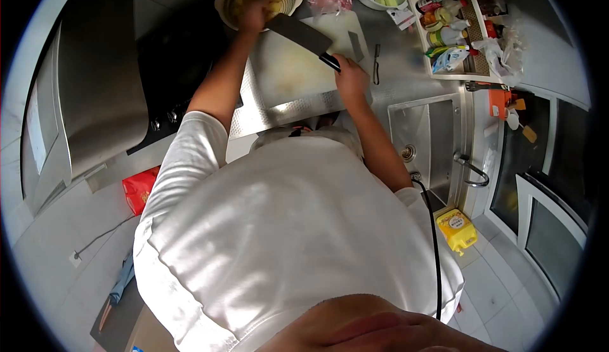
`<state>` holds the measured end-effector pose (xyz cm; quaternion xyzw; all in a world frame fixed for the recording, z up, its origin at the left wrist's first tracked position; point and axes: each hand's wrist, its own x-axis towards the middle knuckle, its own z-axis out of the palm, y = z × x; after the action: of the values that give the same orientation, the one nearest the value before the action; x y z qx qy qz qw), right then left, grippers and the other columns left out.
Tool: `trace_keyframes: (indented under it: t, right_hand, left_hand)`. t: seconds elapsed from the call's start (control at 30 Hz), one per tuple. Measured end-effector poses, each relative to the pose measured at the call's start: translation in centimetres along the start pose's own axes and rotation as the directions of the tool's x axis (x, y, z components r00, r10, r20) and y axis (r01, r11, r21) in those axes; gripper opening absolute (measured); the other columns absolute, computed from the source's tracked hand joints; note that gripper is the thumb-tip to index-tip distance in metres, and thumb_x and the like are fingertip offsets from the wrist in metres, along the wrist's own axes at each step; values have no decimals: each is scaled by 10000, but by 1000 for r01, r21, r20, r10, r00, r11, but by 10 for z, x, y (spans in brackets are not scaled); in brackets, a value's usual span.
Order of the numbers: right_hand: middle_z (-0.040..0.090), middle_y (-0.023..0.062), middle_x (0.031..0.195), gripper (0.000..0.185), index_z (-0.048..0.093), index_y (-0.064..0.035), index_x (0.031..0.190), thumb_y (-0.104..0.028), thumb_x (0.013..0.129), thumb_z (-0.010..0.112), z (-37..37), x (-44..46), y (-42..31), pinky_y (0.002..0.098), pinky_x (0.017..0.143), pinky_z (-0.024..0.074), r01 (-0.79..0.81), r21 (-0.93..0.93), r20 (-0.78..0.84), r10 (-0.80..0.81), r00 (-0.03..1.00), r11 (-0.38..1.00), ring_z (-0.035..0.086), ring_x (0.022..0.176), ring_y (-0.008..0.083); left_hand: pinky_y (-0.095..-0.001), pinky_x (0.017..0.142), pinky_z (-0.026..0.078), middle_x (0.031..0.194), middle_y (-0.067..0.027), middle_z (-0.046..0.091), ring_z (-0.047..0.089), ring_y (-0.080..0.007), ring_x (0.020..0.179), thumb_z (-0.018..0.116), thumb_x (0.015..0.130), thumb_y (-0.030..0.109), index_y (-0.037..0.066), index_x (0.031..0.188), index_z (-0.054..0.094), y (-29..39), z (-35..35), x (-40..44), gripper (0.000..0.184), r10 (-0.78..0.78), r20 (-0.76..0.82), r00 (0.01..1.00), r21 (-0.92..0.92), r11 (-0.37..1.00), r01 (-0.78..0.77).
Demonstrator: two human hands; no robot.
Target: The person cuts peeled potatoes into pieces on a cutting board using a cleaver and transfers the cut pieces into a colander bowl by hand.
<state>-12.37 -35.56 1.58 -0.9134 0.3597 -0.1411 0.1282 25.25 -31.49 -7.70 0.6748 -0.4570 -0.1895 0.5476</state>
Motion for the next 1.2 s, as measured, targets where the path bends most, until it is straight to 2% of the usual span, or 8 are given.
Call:
trace_keyframes:
  t: [0.03,0.1,0.23,0.3,0.43,0.5,0.97,1.2]
  right_hand:
    - [726,64,949,442,678,-227,1205,-136,790,801,-1,-10,5,412,712,580,-3,-3,-2,3,1000,1000,721,849,300]
    - [749,58,1036,397,699,-229,1208,-129,829,763,-2,-31,15,426,721,571,-102,59,-21,103,994,993,721,877,320]
    - [748,78,1048,346,681,-194,1215,-136,878,731,18,-74,28,455,755,559,-206,220,-77,228,971,953,707,913,359]
    - [741,86,1033,363,666,-187,1215,-129,863,731,26,-85,33,467,771,562,-256,188,-54,271,961,948,707,917,358]
    - [717,108,1089,411,628,-161,1250,-93,855,720,40,-85,38,476,855,554,-302,108,82,295,952,947,688,996,363]
    - [702,122,1131,435,617,-145,1266,-74,850,718,45,-81,39,476,893,541,-272,130,99,260,961,954,671,1040,370]
    - [579,163,1392,476,620,-114,1342,-296,922,747,78,-69,32,508,1049,443,-89,293,-169,143,975,952,549,1262,375]
    - [491,128,1484,639,325,-102,1541,-349,1038,632,-10,-95,-37,485,1053,514,-452,879,474,360,804,-151,546,1316,276]
  left_hand:
    - [-420,877,536,1029,-129,701,649,-330,1023,795,758,157,102,1006,760,-8,-5,3,255,-290,-17,957,-369,891,263]
    - [-386,979,513,1152,-146,716,651,-345,1143,750,787,219,22,1121,718,-11,-8,-8,389,208,-318,925,706,703,85]
    - [-485,1018,492,1268,-149,662,606,-355,1218,776,794,308,52,1293,637,15,8,-46,578,85,-541,837,734,534,420]
    - [-591,966,497,1358,-148,604,582,-348,1257,793,819,286,91,1441,510,26,34,-48,710,-291,-877,383,326,228,918]
    - [-612,888,570,1432,-163,544,595,-349,1243,775,863,179,120,1524,386,-42,26,-66,769,-718,-529,452,-339,667,663]
    - [-521,842,650,1386,-159,568,630,-334,1190,721,899,44,102,1485,441,-3,11,-58,653,-870,-102,483,-810,355,467]
    - [-333,488,591,1209,-209,635,729,-313,849,473,916,-123,-49,1359,456,108,41,-174,449,-719,-108,686,-763,503,407]
    - [-328,514,614,1227,-228,619,735,-327,890,443,912,-131,-26,1375,414,172,69,-203,476,-657,210,724,-661,450,600]
